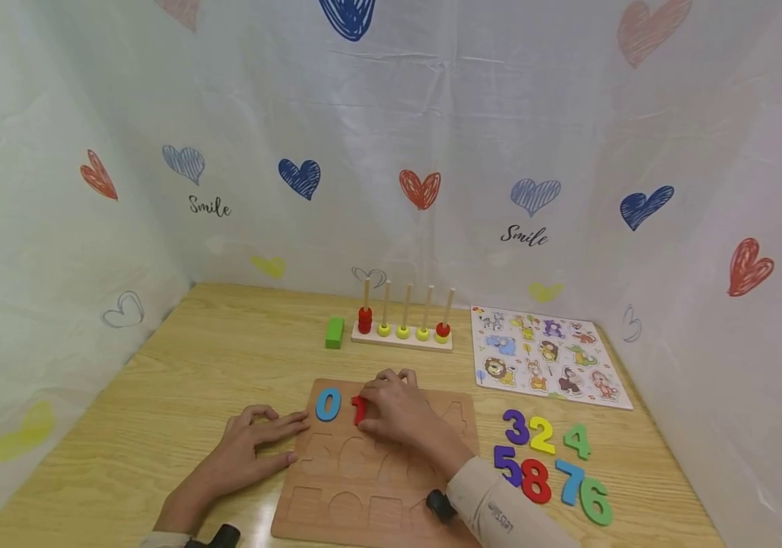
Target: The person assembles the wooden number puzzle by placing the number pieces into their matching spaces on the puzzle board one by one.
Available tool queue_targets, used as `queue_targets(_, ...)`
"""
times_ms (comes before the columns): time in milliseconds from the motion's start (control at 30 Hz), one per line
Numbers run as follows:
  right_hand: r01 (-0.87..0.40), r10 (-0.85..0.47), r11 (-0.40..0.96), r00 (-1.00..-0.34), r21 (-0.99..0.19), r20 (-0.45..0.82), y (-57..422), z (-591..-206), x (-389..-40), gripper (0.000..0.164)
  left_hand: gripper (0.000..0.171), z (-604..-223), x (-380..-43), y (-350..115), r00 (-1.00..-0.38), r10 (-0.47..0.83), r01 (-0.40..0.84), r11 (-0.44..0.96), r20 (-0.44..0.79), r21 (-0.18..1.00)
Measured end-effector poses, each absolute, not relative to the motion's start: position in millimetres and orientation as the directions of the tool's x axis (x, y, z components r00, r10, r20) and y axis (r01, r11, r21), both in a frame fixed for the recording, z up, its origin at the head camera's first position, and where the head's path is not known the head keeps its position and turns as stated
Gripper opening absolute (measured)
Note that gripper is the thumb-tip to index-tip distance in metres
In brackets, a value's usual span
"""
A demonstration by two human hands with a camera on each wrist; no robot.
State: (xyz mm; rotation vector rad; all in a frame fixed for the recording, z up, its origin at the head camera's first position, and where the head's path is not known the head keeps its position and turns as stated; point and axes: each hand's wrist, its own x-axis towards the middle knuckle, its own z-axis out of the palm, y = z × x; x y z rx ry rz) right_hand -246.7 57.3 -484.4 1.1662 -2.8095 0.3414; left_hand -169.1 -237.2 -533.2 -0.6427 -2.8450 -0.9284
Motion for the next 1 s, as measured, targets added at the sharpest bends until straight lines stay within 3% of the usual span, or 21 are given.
queue_targets(533,-0.694,-0.668,0.707,-0.719,-0.136,0.194,59,-483,-245,0.036,0.048,-530,-172,-230,-0.902,0.380,0.427,0.721,0.205,0.545)
queue_targets(833,-0.700,-0.682,0.700,-0.714,-0.140,0.160,61,-481,-240,0.048,0.048,-531,-171,-235,-0.908,0.358,0.417,0.721,0.219,0.552)
queue_targets(1000,-0.718,-0.697,0.687,-0.694,-0.112,0.179,72,-478,-232,0.037,0.050,-536,-172,-238,-0.900,0.365,0.435,0.719,0.237,0.542)
